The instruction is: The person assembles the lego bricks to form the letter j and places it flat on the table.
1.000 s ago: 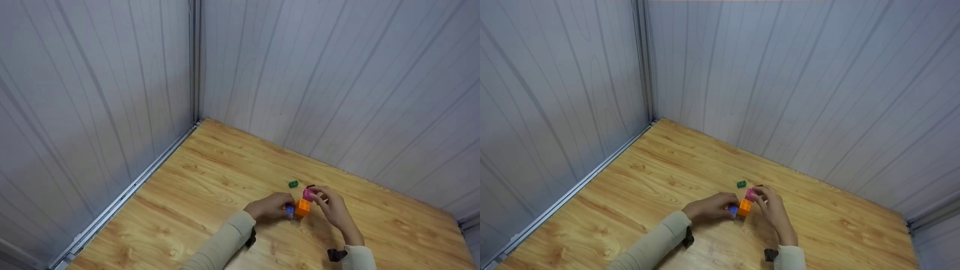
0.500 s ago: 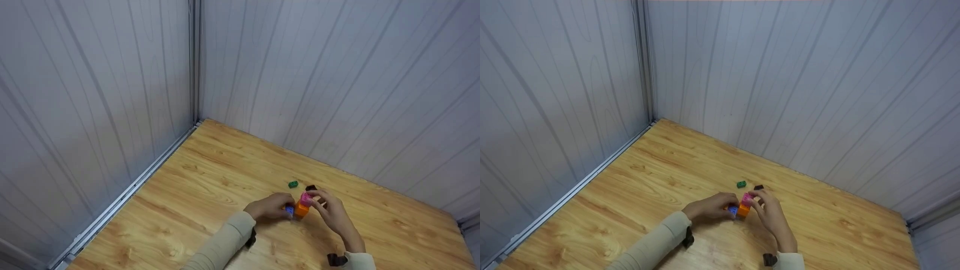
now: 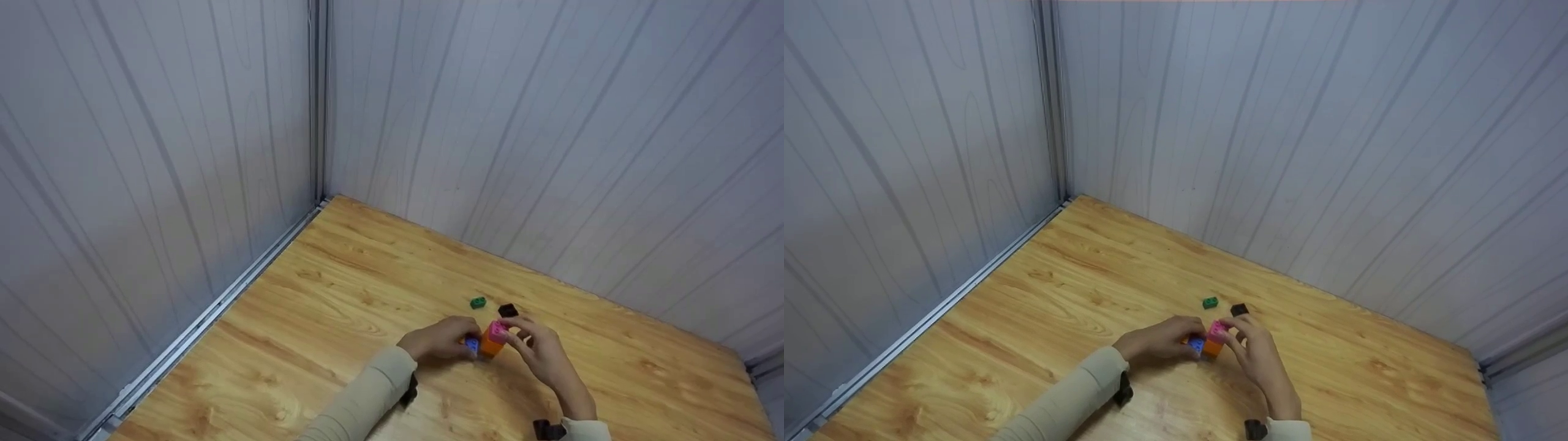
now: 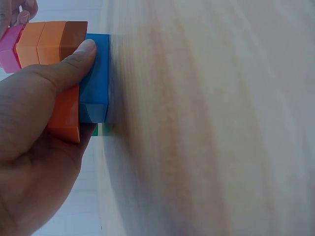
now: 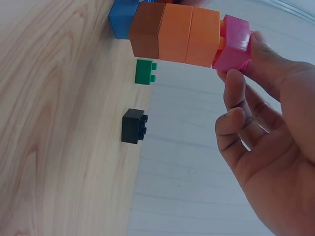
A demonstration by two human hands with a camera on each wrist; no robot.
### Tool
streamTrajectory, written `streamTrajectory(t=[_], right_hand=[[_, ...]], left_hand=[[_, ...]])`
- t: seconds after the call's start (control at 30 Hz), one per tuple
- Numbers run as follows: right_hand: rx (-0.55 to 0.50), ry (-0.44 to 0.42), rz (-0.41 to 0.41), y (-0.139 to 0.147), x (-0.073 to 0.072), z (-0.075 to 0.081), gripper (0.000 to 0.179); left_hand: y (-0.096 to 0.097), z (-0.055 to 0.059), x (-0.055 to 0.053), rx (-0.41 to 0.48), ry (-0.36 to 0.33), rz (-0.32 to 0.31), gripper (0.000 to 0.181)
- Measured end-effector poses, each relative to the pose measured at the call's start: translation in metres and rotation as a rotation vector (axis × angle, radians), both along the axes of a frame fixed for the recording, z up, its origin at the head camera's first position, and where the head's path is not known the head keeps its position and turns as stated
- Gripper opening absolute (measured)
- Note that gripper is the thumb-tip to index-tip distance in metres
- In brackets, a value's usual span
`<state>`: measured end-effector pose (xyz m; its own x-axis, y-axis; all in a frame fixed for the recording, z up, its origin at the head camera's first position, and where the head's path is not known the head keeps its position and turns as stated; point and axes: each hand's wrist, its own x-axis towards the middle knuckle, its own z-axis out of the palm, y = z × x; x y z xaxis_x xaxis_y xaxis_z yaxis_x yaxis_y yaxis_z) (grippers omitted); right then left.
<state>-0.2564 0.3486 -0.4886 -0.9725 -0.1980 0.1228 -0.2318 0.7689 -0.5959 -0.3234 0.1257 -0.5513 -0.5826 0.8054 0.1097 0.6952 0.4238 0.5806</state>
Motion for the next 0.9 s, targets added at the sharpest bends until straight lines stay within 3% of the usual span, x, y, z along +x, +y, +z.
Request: streamTrajectory(t=[0.43,0.67,0.9], right_hand=[[-0.019,0.041,-0.040,-0.0036,0.0059,-0.0044,0.026],[-0.013,0.011,-0.054,-0.0042,0.0090,-0.0035,0.024],[0.048,0.056,-0.029,-0.0068,0.0057,0.0000,0.022]], left_hand=[[0.0002,-0.0011,0.0006,-0.015,0.034,-0.002,0.032],[0.0001,-0.0035,0.0015,-0.008,0.008,-0.009,0.033],[0.0004,-0.0023,-0.0008,0.008,-0.011,0.004,0.032]])
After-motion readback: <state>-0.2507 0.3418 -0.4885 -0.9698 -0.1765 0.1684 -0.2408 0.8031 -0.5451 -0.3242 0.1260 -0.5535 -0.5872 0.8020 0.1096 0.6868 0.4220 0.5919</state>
